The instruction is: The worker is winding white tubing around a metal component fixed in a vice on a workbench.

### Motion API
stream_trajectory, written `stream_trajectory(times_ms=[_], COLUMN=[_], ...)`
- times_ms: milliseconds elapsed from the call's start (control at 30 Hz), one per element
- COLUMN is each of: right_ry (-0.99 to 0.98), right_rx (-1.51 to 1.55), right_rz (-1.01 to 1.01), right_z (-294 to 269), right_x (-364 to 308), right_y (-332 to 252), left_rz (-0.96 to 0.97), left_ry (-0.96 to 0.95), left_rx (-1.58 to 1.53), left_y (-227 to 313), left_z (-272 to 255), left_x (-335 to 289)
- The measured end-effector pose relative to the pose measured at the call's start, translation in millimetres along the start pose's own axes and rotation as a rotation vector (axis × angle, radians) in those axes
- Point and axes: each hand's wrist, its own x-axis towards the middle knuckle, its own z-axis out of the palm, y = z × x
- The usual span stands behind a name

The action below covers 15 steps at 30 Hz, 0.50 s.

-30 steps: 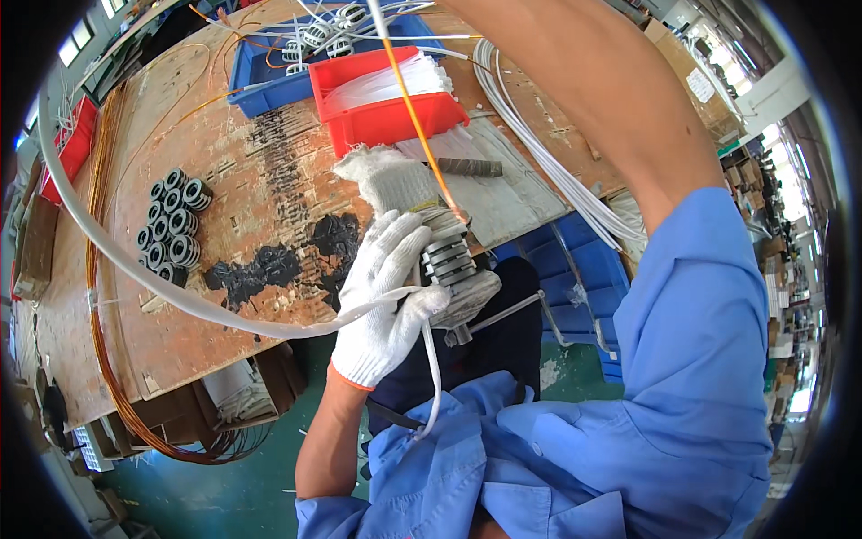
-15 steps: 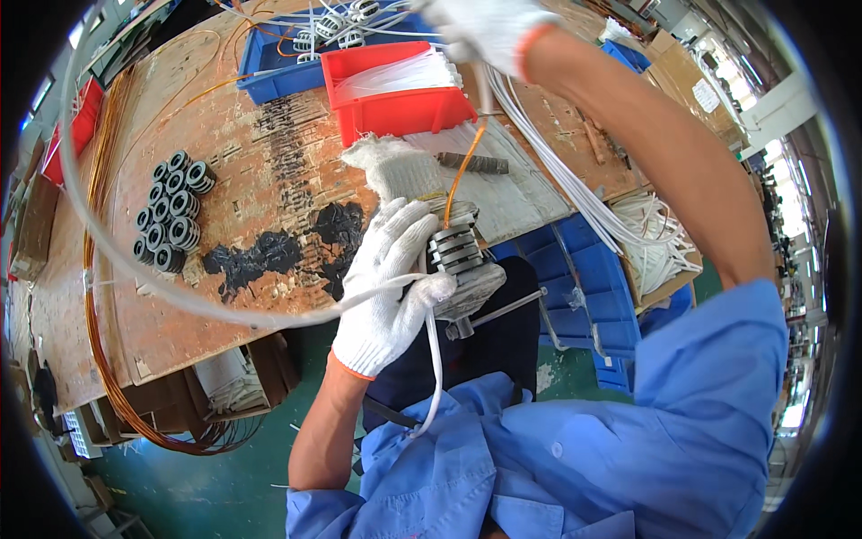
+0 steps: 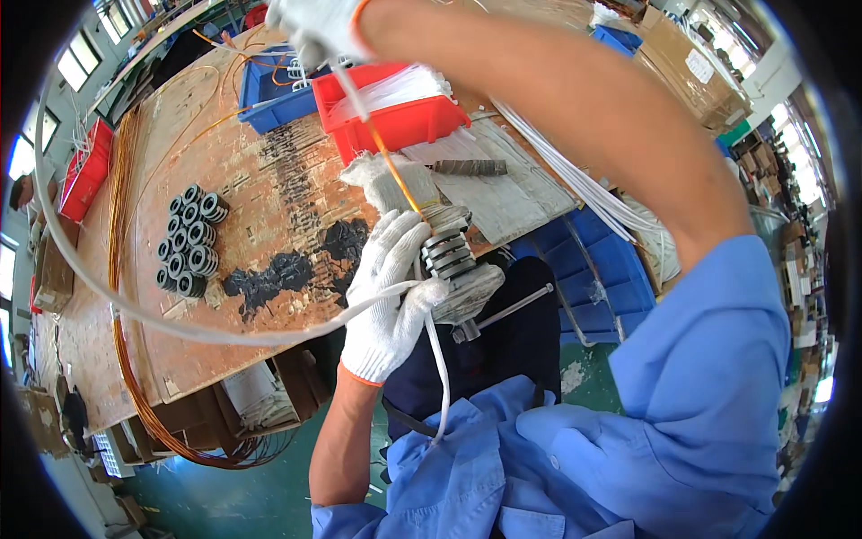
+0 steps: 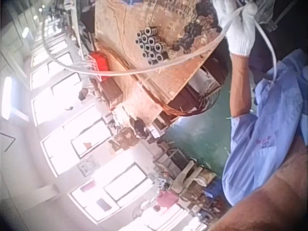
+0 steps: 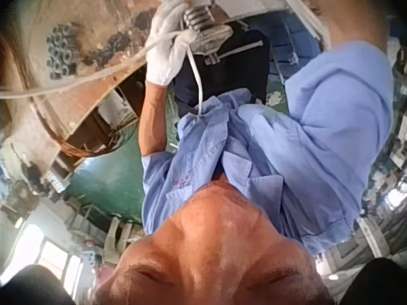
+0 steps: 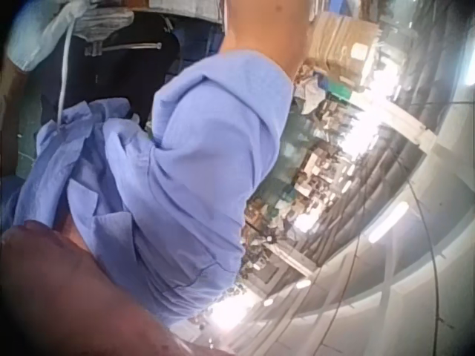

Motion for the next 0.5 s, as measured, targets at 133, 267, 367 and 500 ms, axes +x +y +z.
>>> stream_trajectory(times_ms=[133,267,367,500], right_ry=[0.085,-0.464,-0.200,0.117], right_rx=[0.059,0.550,0.182,-0.483], right_rz=[0.084,0.388,0.272,0.039], right_z=[-4,-142,-115,-57], right_x=[4,49,25,-24], right_y=[-7,-22,-8,87], left_rz=[0.017,0.069,0.040,-0.007], left_ry=[-0.012,-0.076,-0.060,-0.020], left_rx=[0.020,-0.051,-0.044,-0.034], left_y=[2,8,1,1], left_z=[1,23,13,4], left_x=[-1,6,5,1])
